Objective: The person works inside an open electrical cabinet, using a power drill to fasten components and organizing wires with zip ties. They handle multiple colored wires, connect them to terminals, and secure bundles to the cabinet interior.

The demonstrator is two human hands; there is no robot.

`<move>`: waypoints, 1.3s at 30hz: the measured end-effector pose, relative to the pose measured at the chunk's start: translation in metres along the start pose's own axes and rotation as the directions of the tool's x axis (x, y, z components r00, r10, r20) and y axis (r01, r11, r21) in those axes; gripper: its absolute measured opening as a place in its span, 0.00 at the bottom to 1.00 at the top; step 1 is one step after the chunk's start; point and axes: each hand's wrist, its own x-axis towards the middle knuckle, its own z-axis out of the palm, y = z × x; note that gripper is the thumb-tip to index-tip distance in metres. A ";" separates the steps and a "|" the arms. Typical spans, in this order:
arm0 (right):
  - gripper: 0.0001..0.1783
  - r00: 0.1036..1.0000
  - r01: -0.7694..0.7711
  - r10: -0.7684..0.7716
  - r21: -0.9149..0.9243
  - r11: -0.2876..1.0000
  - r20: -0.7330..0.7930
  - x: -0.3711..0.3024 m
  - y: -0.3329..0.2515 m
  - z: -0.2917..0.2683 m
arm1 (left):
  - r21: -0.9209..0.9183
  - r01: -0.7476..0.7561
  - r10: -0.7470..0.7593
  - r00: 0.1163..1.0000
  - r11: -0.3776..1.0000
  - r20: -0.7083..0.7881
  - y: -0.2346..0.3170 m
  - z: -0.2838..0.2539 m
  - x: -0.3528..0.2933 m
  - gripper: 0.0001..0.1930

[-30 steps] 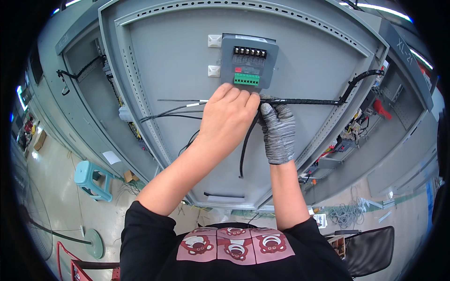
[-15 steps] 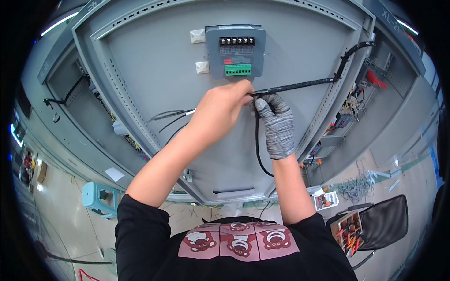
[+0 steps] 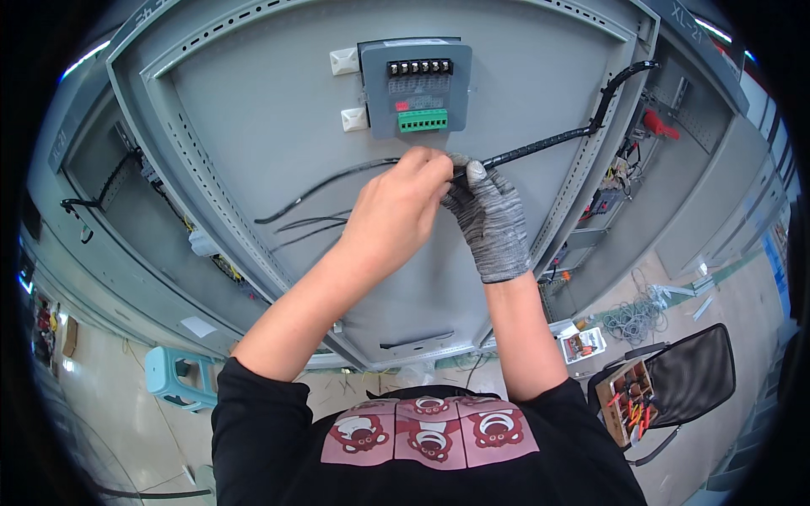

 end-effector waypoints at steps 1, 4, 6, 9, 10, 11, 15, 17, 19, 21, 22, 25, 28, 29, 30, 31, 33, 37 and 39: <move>0.13 1.000 -0.010 0.010 -0.033 0.999 -0.009 0.001 -0.001 -0.002 | 0.021 -0.003 0.002 1.000 1.000 0.023 0.000 -0.001 0.001 0.09; 0.14 0.999 -0.033 0.029 -0.124 0.992 -0.032 0.003 -0.002 0.000 | 0.133 -0.075 0.084 0.995 0.988 -0.061 -0.006 -0.002 0.002 0.11; 0.13 0.998 -0.019 0.007 -0.193 0.981 -0.062 0.003 -0.004 -0.002 | 0.286 -0.181 0.199 0.980 0.941 -0.033 -0.009 -0.005 0.009 0.10; 0.13 1.000 -0.022 0.021 -0.217 0.976 -0.007 -0.001 -0.006 -0.004 | 0.463 -0.241 0.276 0.961 0.853 -0.008 -0.012 -0.005 0.012 0.06; 0.13 1.000 -0.029 0.030 -0.271 0.962 0.000 -0.001 -0.006 -0.005 | 0.514 -0.244 0.287 0.958 0.823 -0.005 -0.013 -0.005 0.012 0.05; 0.13 0.999 -0.031 0.033 -0.325 0.945 0.000 0.000 -0.009 -0.008 | 0.536 -0.217 0.288 0.956 0.816 -0.050 -0.011 -0.004 0.014 0.05; 0.13 0.997 -0.076 0.053 -0.429 0.900 -0.063 -0.003 -0.017 0.003 | 0.616 -0.089 0.203 0.972 0.783 -0.118 0.002 -0.002 0.013 0.11; 0.13 0.997 -0.076 0.079 -0.278 0.958 0.002 0.002 -0.014 0.000 | 0.639 -0.072 0.150 0.986 0.765 -0.068 0.013 0.002 0.005 0.13; 0.13 0.996 -0.087 0.091 -0.206 0.975 0.008 0.000 -0.015 0.004 | 0.647 -0.103 0.122 0.992 0.756 0.015 0.024 0.007 -0.011 0.15; 0.11 0.995 -0.073 0.088 -0.297 0.952 0.038 0.000 -0.019 0.003 | 0.633 -0.133 0.105 0.991 0.762 0.082 0.030 0.003 -0.015 0.11; 0.11 0.996 -0.038 0.064 -0.347 0.937 0.066 -0.001 -0.019 0.003 | 0.601 -0.164 0.156 0.986 0.783 0.066 0.031 -0.003 -0.015 0.10; 0.10 0.992 0.005 0.049 -0.417 0.909 0.119 -0.002 -0.022 0.002 | 0.445 -0.084 0.089 0.996 0.891 0.010 0.036 -0.016 -0.009 0.06; 0.10 0.987 0.072 -0.007 -0.407 0.911 0.158 -0.001 -0.014 0.000 | 0.044 0.101 -0.099 0.994 0.994 -0.052 0.016 -0.015 -0.005 0.09; 0.11 0.985 0.116 -0.054 -0.409 0.905 0.162 0.000 -0.011 -0.002 | -0.093 0.224 -0.221 0.975 0.970 0.037 0.015 -0.018 -0.002 0.09; 0.11 0.981 0.160 -0.100 -0.410 0.898 0.166 0.001 -0.009 -0.003 | -0.216 0.349 -0.325 0.935 0.912 0.141 0.015 -0.021 0.003 0.10; 0.11 0.975 0.204 -0.145 -0.411 0.888 0.170 0.002 -0.008 -0.003 | -0.319 0.472 -0.405 0.878 0.822 0.256 0.015 -0.024 0.007 0.10; 0.11 0.975 0.191 -0.137 -0.353 0.916 0.173 0.001 -0.008 0.000 | -0.458 0.520 -0.406 0.853 0.721 0.329 0.007 -0.023 0.010 0.12; 0.11 0.980 0.178 -0.138 -0.322 0.930 0.142 0.003 0.000 -0.002 | -0.463 0.450 -0.342 0.890 0.764 0.301 -0.001 -0.024 0.014 0.08; 0.10 0.985 0.150 -0.119 -0.271 0.951 0.127 0.002 0.002 0.001 | -0.065 0.123 -0.115 0.986 0.990 0.124 -0.001 -0.028 0.012 0.06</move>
